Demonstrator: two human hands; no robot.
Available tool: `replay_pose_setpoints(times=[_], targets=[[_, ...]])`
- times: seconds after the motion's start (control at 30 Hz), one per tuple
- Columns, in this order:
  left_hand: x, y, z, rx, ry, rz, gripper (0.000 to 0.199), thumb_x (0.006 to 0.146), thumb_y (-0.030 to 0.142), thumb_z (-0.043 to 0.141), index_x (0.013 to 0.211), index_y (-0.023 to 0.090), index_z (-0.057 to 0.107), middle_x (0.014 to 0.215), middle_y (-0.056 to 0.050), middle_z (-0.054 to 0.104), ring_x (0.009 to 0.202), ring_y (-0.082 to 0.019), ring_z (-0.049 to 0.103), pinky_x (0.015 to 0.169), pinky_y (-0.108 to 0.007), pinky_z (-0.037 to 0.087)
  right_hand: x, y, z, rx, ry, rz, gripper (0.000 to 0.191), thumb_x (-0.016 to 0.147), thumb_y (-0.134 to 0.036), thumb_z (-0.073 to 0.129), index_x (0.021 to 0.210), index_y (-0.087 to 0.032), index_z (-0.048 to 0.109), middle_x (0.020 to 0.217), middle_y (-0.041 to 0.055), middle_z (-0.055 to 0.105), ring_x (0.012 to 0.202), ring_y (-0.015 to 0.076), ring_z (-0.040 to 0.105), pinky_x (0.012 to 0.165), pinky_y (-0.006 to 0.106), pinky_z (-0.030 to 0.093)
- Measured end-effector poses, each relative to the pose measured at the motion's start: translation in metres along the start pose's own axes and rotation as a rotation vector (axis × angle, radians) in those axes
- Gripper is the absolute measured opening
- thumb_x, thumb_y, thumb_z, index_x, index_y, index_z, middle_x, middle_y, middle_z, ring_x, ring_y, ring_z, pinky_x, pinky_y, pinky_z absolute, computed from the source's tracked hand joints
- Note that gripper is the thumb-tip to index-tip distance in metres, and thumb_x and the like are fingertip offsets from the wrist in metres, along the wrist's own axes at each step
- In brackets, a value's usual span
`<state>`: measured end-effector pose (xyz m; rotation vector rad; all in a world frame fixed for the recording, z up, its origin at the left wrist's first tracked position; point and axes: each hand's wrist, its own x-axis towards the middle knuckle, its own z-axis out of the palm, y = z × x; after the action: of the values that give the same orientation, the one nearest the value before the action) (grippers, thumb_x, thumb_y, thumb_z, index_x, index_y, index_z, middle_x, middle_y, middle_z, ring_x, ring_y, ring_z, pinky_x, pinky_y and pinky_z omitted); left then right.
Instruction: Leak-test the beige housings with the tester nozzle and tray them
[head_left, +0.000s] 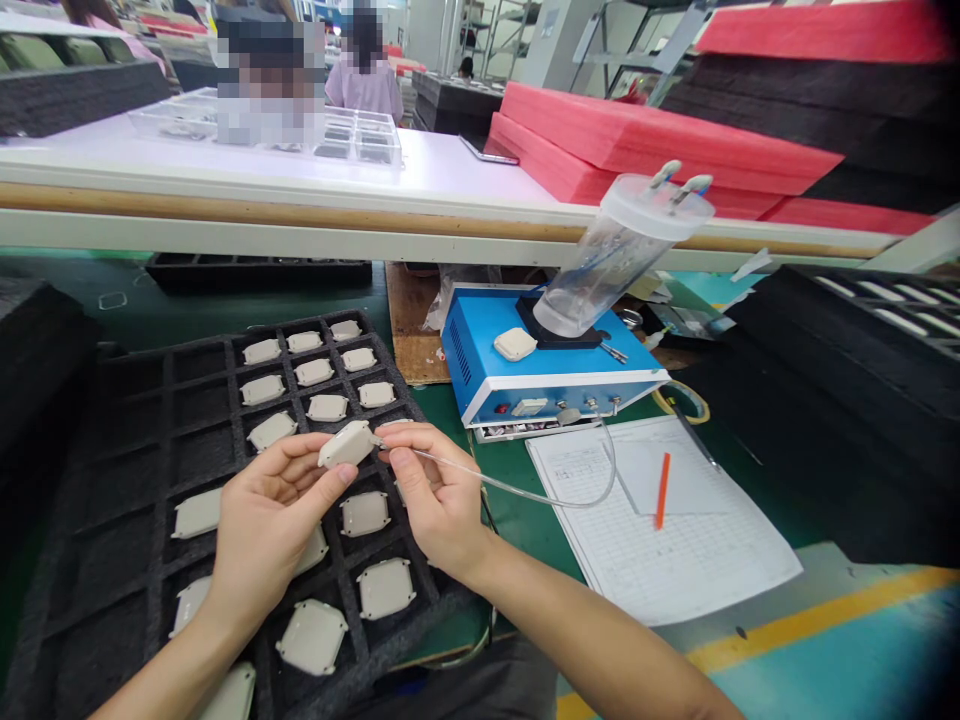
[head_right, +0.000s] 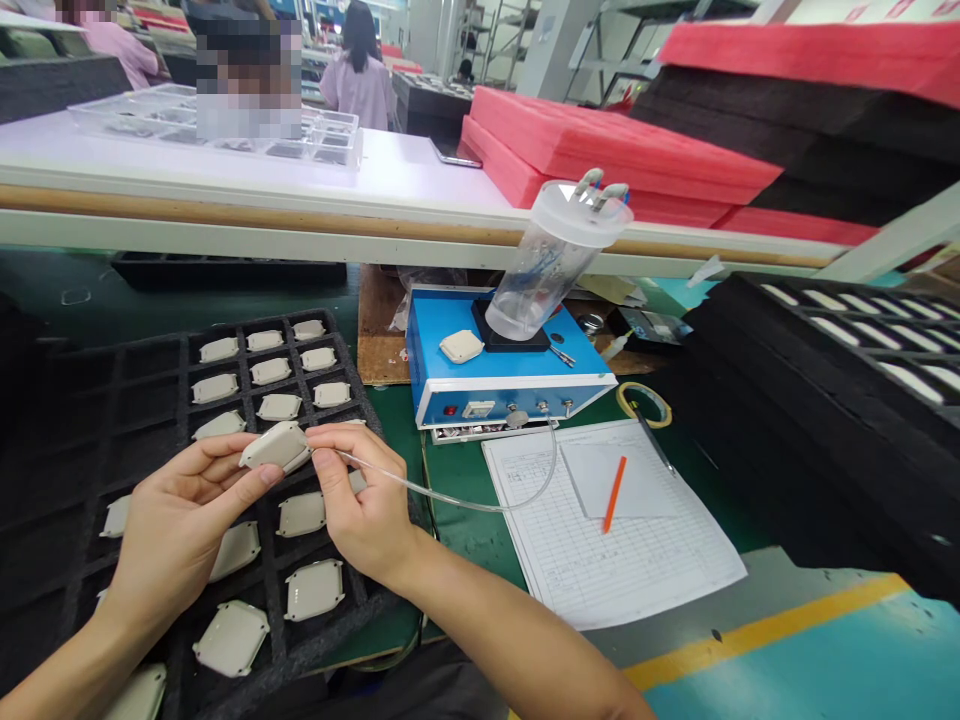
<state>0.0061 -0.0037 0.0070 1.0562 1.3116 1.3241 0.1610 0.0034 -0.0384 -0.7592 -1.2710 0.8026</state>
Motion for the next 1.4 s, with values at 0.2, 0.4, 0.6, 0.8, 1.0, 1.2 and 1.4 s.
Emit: replay_pose_setpoints(times=[0.2,0.4,0.6,0.8,1.0,1.2,1.4], targets=[[0.001,0.001,-0.001,-0.001,-0.003,0.000,0.045,0.058,0.034,0.097,0.094,0.020,0.074,0.094,-0.005,0.083,0.088,-0.020,0.079,0.083,-0.023,0.062,0.000,0.000,0.000,-0.008,0.003,-0.007,0.017,0.101,-0.021,0.059,0.106,-0.026,0.075,0.109,0.0067,0.075,0.102,0.0204,0.073,0.088,0.036,0.063],[-0.001,-0.004,0.000,0.017,-0.018,0.023,0.042,0.064,0.033,0.094,0.097,0.019,0.072,0.096,-0.006,0.082,0.090,-0.021,0.078,0.085,-0.027,0.062,0.000,0.000,-0.001,-0.038,-0.008,-0.012,0.017,0.101,-0.022,0.059,0.106,-0.025,0.075,0.109,0.0074,0.076,0.102,0.0206,0.074,0.090,0.037,0.063],[0.023,0.011,-0.030,0.308,-0.048,0.150,0.039,0.079,0.033,0.077,0.112,0.016,0.067,0.093,-0.007,0.076,0.089,-0.022,0.074,0.082,-0.032,0.058,-0.012,-0.005,-0.006,-0.095,0.041,0.038,0.014,0.099,-0.025,0.062,0.102,-0.024,0.076,0.109,0.0073,0.077,0.104,0.0229,0.073,0.091,0.039,0.063],[0.062,0.014,-0.108,0.899,0.204,0.205,0.034,0.087,0.023,0.057,0.118,0.011,0.067,0.087,-0.008,0.072,0.082,-0.021,0.068,0.081,-0.034,0.054,-0.016,-0.006,-0.004,-0.118,0.030,0.100,0.016,0.098,-0.032,0.064,0.097,-0.022,0.076,0.105,0.0088,0.078,0.097,0.0243,0.076,0.082,0.040,0.067],[0.029,-0.005,-0.117,1.153,0.176,0.168,0.037,0.096,0.026,0.051,0.127,0.016,0.068,0.123,-0.018,0.072,0.122,-0.035,0.061,0.106,-0.052,0.045,-0.019,-0.007,-0.005,-0.121,0.015,0.137,0.019,0.096,-0.037,0.066,0.098,-0.021,0.077,0.104,0.0092,0.078,0.094,0.0245,0.076,0.081,0.041,0.066],[-0.004,-0.001,-0.100,1.336,0.025,0.121,0.056,0.098,0.037,0.056,0.150,0.016,0.054,0.162,-0.020,0.046,0.152,-0.041,0.036,0.120,-0.065,0.027,-0.021,-0.015,-0.003,-0.150,0.040,0.186,0.029,0.091,-0.046,0.070,0.094,-0.019,0.077,0.095,0.0108,0.079,0.081,0.0253,0.078,0.073,0.041,0.066],[-0.064,0.102,-0.118,1.545,0.080,0.224,0.041,0.100,0.034,0.048,0.135,0.023,0.068,0.143,-0.013,0.067,0.137,-0.035,0.057,0.118,-0.051,0.036,-0.022,-0.018,-0.001,-0.136,0.057,0.249,0.033,0.088,-0.050,0.072,0.095,-0.018,0.076,0.093,0.0119,0.079,0.081,0.0270,0.078,0.075,0.044,0.066]])
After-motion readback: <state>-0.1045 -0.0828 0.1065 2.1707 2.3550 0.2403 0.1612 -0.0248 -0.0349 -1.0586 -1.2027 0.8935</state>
